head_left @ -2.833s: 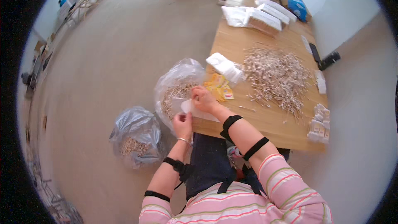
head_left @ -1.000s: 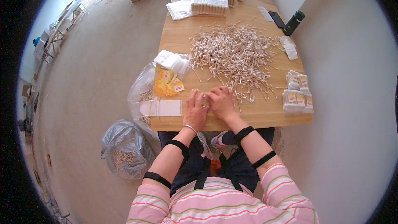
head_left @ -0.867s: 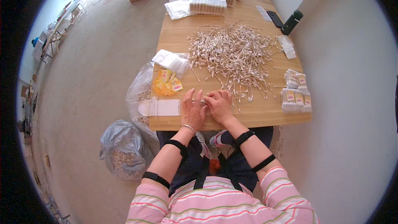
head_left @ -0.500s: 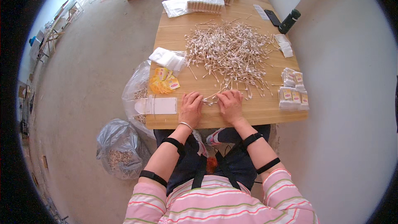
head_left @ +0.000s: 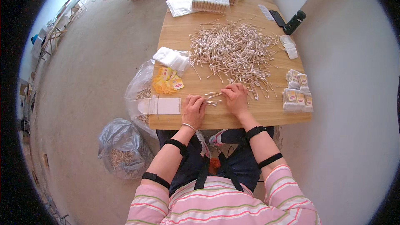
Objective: Packaging small wooden sticks into plastic bags and organizing them on a table.
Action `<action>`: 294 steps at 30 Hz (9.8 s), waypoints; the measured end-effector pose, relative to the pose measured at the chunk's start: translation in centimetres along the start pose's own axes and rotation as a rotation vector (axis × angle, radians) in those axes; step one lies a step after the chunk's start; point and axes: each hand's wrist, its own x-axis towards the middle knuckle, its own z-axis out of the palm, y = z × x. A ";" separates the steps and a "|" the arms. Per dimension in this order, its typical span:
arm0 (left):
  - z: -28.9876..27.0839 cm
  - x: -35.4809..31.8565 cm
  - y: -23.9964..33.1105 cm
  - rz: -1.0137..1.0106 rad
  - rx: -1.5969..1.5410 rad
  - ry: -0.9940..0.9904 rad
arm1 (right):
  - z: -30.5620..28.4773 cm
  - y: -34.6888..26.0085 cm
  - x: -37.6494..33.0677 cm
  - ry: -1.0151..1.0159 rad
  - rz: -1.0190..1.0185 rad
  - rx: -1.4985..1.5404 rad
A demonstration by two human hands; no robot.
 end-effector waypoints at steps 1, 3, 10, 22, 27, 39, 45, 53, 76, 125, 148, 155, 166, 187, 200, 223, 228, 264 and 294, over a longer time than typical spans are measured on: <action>0.0 0.0 -0.1 -0.009 -0.018 0.006 | 0.0 0.3 0.2 -0.001 -0.002 0.001; 0.0 -0.1 -0.2 -0.008 -0.034 -0.007 | -0.2 0.8 0.5 0.113 0.022 -0.079; -0.4 -0.2 -0.5 0.050 -0.084 -0.133 | 0.4 -1.8 0.9 0.002 0.060 -0.172; -0.5 0.2 0.3 0.041 0.009 -0.122 | 2.4 -4.6 -2.0 0.203 0.236 0.187; -0.3 0.0 -0.3 0.035 -0.059 -0.118 | 2.6 -5.8 -1.5 0.125 0.206 0.205; -0.5 0.1 -0.3 0.056 -0.128 -0.024 | 0.0 -0.1 1.2 -0.078 -0.010 -0.034; -0.2 0.3 0.2 0.029 -0.167 -0.019 | 0.6 1.0 0.5 0.089 0.035 -0.058; -0.3 -0.1 0.0 -0.008 -0.097 -0.026 | -1.4 -3.5 -2.0 0.048 0.199 -0.131; 0.0 0.1 -0.1 -0.001 -0.119 0.007 | 0.6 0.9 1.8 -0.067 -0.033 -0.386; 0.4 -0.5 -3.0 -0.387 -0.718 0.214 | 1.9 -9.4 -3.3 -0.447 -0.077 -0.225; 0.2 -0.4 -2.3 -0.369 -0.505 0.210 | 2.4 -7.8 -1.4 -0.432 -0.109 -0.207; -0.3 0.0 -1.6 -0.363 -0.462 0.241 | 3.7 -6.6 5.3 -0.155 0.090 0.043; -0.2 0.1 -1.7 -0.368 -0.535 0.266 | 6.0 -5.1 8.9 -0.289 0.158 -0.085; 0.1 0.7 -3.1 -0.486 -1.100 0.188 | 4.8 -8.2 -1.4 0.215 0.559 0.664; -1.0 1.4 -3.5 -0.508 -1.105 0.120 | 2.8 -7.6 -1.3 -0.084 0.046 0.281; 0.4 0.8 -3.5 -0.498 -1.172 0.204 | 5.1 -7.6 0.6 0.162 0.247 0.498; 0.6 0.7 -4.0 -0.512 -1.267 0.253 | 3.5 -7.3 1.5 -0.164 0.079 0.169; 0.4 0.8 -3.7 -0.500 -1.178 0.144 | 4.2 -8.3 -1.4 -0.066 0.087 0.268; -6.6 -4.4 -0.3 0.019 0.187 -0.425 | 2.8 -9.7 -2.7 -0.469 -0.073 -0.217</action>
